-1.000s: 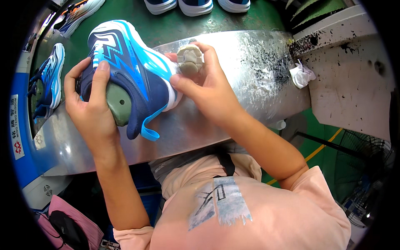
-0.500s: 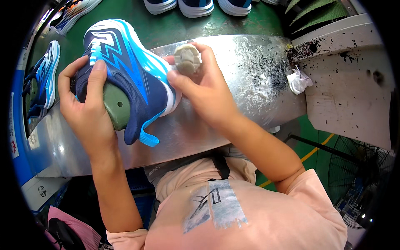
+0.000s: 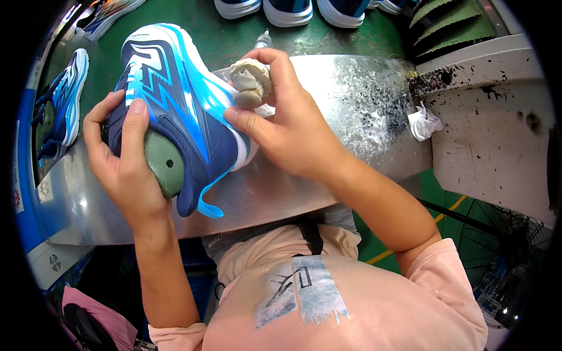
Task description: The person applies a liquid substance from a syringe to the soles and sides of shoes, then places each shoe onto a conveyor belt.
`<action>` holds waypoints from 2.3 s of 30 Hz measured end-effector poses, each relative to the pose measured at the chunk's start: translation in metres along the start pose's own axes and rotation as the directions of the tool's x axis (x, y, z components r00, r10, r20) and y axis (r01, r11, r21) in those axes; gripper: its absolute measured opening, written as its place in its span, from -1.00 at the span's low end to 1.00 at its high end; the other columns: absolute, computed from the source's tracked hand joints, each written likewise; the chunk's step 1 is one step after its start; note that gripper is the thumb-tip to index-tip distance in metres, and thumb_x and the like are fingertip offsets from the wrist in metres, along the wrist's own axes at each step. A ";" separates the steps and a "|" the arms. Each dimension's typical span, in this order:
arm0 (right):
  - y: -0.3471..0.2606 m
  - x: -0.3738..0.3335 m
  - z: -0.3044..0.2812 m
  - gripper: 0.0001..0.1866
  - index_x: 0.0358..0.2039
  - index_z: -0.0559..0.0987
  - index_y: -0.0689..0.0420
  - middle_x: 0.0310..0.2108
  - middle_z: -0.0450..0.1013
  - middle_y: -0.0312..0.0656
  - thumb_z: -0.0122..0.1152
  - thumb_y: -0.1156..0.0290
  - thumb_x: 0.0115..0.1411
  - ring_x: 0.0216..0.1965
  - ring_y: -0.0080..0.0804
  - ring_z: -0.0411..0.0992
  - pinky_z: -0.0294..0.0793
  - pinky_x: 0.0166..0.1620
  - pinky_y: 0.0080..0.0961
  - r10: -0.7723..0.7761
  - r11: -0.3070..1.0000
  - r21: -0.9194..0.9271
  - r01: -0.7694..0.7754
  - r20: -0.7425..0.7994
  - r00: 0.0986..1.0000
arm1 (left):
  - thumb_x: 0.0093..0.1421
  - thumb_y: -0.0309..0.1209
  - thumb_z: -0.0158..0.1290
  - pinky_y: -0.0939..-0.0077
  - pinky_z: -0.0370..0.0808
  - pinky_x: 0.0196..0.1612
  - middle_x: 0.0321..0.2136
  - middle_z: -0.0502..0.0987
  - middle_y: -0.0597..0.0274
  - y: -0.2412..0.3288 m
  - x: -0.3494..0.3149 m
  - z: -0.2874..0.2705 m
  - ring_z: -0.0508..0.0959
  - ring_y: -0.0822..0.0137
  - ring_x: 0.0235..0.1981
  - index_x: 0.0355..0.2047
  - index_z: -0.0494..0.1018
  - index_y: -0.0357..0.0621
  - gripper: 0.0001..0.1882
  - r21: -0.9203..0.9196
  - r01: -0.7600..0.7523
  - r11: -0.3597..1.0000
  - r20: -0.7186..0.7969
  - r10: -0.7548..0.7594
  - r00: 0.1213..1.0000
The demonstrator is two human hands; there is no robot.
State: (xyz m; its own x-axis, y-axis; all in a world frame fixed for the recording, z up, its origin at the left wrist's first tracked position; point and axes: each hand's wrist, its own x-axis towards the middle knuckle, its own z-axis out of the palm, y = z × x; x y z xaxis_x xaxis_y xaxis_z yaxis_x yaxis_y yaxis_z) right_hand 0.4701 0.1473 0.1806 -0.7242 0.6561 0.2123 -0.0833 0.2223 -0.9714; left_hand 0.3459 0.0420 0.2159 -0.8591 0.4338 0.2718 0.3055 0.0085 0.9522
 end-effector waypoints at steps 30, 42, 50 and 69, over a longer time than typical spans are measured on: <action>0.063 -0.102 -0.087 -0.46 -0.14 0.34 0.15 -0.53 0.34 -0.15 0.34 0.24 -0.10 -0.63 -0.41 0.33 0.33 -0.57 -0.56 -0.285 0.770 -0.613 0.174 -0.087 0.955 | -0.33 -0.42 0.22 0.42 0.36 -0.06 -0.16 0.43 0.05 -0.082 0.202 0.085 0.45 0.23 -0.15 0.05 0.19 -0.15 -0.17 0.367 -0.081 0.927 0.214 0.001 0.977; 0.074 -0.106 -0.085 -0.51 -0.20 0.39 0.16 -0.59 0.33 -0.18 0.34 0.24 -0.12 -0.71 -0.39 0.30 0.28 -0.64 -0.53 -0.280 0.748 -0.635 0.190 -0.043 0.959 | -0.03 -0.25 0.16 0.46 0.30 -0.03 -0.15 0.43 0.02 -0.104 0.183 0.075 0.42 0.28 -0.10 -0.05 0.31 -0.31 -0.43 0.092 -0.114 0.989 0.324 0.079 0.943; 0.073 -0.104 -0.089 -0.47 -0.17 0.38 0.19 -0.56 0.33 -0.19 0.35 0.27 -0.14 -0.72 -0.44 0.23 0.23 -0.64 -0.57 -0.363 0.654 -0.703 0.280 0.033 0.931 | -0.17 -0.34 0.22 0.28 0.26 0.00 -0.11 0.32 -0.09 -0.143 0.190 -0.013 0.32 0.04 -0.04 -0.03 0.28 -0.09 -0.37 0.535 -0.251 0.806 -0.102 0.357 0.929; 0.057 -0.127 -0.058 -0.41 -0.10 0.37 0.15 -0.69 0.21 -0.29 0.36 0.24 -0.15 -0.75 -0.42 0.25 0.20 -0.72 -0.54 -0.283 0.728 -0.644 0.235 0.030 0.959 | -0.06 -0.29 0.17 0.48 0.36 -0.16 -0.36 0.51 0.11 -0.011 0.281 0.091 0.48 0.29 -0.29 -0.32 0.48 -0.27 -0.65 0.326 -0.673 0.663 0.555 0.442 0.705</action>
State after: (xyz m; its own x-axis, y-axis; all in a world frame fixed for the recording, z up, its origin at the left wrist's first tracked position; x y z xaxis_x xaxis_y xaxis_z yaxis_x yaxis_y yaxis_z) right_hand 0.5968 0.1184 0.1044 -0.6910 0.5444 0.4754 0.2096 0.7805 -0.5890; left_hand 0.1388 0.2455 0.2690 -0.2422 0.8093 0.5351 0.9152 0.0074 0.4030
